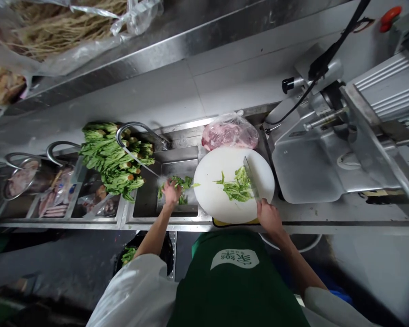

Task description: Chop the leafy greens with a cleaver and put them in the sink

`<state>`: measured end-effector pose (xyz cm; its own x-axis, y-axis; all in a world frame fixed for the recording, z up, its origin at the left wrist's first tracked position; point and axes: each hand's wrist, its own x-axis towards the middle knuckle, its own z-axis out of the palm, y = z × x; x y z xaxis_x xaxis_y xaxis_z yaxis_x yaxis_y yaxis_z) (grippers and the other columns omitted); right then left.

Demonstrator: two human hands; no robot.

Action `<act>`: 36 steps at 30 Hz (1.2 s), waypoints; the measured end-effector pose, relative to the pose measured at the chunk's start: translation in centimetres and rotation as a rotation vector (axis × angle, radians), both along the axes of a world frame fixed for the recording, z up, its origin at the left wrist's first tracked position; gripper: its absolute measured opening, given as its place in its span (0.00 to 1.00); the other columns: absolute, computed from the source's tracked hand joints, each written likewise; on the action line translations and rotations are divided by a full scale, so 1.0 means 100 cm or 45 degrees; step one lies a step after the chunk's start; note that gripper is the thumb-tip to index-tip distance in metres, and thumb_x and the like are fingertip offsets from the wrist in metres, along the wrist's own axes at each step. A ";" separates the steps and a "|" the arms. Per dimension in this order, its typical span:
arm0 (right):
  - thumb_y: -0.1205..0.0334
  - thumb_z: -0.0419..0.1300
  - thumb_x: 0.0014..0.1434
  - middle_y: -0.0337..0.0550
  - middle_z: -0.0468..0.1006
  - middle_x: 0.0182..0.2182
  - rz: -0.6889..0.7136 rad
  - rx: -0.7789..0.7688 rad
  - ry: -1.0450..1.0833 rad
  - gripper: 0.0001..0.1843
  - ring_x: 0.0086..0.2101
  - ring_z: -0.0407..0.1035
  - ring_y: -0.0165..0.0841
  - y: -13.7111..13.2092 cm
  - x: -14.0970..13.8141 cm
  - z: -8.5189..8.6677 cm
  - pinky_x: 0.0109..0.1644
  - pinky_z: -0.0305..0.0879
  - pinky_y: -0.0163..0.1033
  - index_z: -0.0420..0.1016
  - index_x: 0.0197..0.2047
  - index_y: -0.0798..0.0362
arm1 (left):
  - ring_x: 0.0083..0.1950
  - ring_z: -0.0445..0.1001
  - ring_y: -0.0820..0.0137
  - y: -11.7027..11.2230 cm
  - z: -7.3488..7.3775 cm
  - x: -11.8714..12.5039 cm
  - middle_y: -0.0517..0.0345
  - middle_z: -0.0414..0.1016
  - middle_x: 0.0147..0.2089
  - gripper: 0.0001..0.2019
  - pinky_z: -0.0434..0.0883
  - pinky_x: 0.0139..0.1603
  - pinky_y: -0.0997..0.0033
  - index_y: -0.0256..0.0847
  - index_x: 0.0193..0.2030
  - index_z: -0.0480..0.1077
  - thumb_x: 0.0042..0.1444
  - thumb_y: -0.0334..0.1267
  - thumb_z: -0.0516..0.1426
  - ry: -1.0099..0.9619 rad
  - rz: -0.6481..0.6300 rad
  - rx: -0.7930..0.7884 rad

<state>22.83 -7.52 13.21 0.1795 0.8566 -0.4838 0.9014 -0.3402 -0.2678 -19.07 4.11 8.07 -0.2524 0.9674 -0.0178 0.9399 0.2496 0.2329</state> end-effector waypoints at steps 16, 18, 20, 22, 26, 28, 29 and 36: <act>0.56 0.46 0.71 0.47 0.77 0.29 -0.286 0.113 0.094 0.19 0.30 0.67 0.35 -0.048 0.057 -0.021 0.35 0.50 0.38 0.75 0.40 0.55 | 0.32 0.72 0.69 0.076 -0.030 0.258 0.58 0.70 0.26 0.10 0.71 0.40 0.66 0.38 0.27 0.67 0.52 0.35 0.64 -1.229 -0.404 -0.309; 0.55 0.47 0.70 0.46 0.77 0.29 -0.335 0.147 0.172 0.18 0.30 0.67 0.34 -0.051 0.056 -0.024 0.35 0.51 0.37 0.75 0.39 0.54 | 0.29 0.71 0.72 0.073 -0.024 0.242 0.59 0.70 0.27 0.11 0.71 0.36 0.69 0.38 0.30 0.66 0.54 0.40 0.64 -1.366 -0.368 -0.329; 0.55 0.48 0.69 0.46 0.76 0.29 -0.373 0.168 0.237 0.18 0.30 0.67 0.34 -0.051 0.055 -0.027 0.36 0.52 0.37 0.75 0.39 0.54 | 0.28 0.70 0.74 0.069 -0.017 0.227 0.60 0.71 0.28 0.15 0.71 0.33 0.71 0.38 0.31 0.66 0.51 0.43 0.67 -1.570 -0.319 -0.288; 0.55 0.48 0.69 0.45 0.76 0.28 -0.388 0.175 0.280 0.18 0.29 0.66 0.33 -0.049 0.055 -0.029 0.36 0.52 0.37 0.75 0.38 0.53 | 0.28 0.69 0.76 0.064 -0.010 0.215 0.61 0.71 0.30 0.18 0.69 0.32 0.73 0.37 0.32 0.67 0.45 0.43 0.70 -1.694 -0.302 -0.167; 0.55 0.49 0.68 0.44 0.75 0.26 -0.368 0.207 0.307 0.17 0.28 0.65 0.34 -0.040 0.056 -0.032 0.36 0.53 0.37 0.75 0.37 0.53 | 0.30 0.65 0.79 0.055 -0.001 0.205 0.63 0.68 0.32 0.20 0.65 0.32 0.77 0.37 0.36 0.69 0.40 0.40 0.72 -1.612 -0.354 0.029; 0.54 0.49 0.68 0.45 0.75 0.25 -0.350 0.232 0.315 0.17 0.28 0.66 0.34 -0.036 0.057 -0.033 0.35 0.54 0.38 0.74 0.36 0.53 | 0.29 0.64 0.79 0.051 -0.001 0.204 0.63 0.68 0.32 0.20 0.65 0.32 0.77 0.37 0.38 0.70 0.42 0.40 0.71 -1.579 -0.379 0.062; 0.54 0.49 0.68 0.45 0.75 0.25 -0.343 0.238 0.321 0.17 0.27 0.66 0.34 -0.035 0.058 -0.034 0.35 0.54 0.38 0.74 0.36 0.53 | 0.29 0.64 0.79 0.048 -0.001 0.203 0.63 0.68 0.32 0.19 0.65 0.32 0.76 0.37 0.39 0.70 0.43 0.41 0.71 -1.573 -0.388 0.077; 0.55 0.48 0.68 0.45 0.74 0.23 -0.306 0.244 0.292 0.18 0.25 0.64 0.34 -0.033 0.057 -0.038 0.33 0.55 0.38 0.75 0.37 0.55 | 0.33 0.67 0.76 0.030 0.007 0.197 0.59 0.70 0.34 0.18 0.68 0.38 0.73 0.37 0.37 0.70 0.47 0.45 0.70 -1.584 -0.429 0.180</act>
<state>28.57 -10.81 9.40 0.2918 0.8822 -0.3695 0.7114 -0.4584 -0.5327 0.66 7.13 8.76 0.1142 0.9925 0.0438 0.0859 -0.0538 0.9949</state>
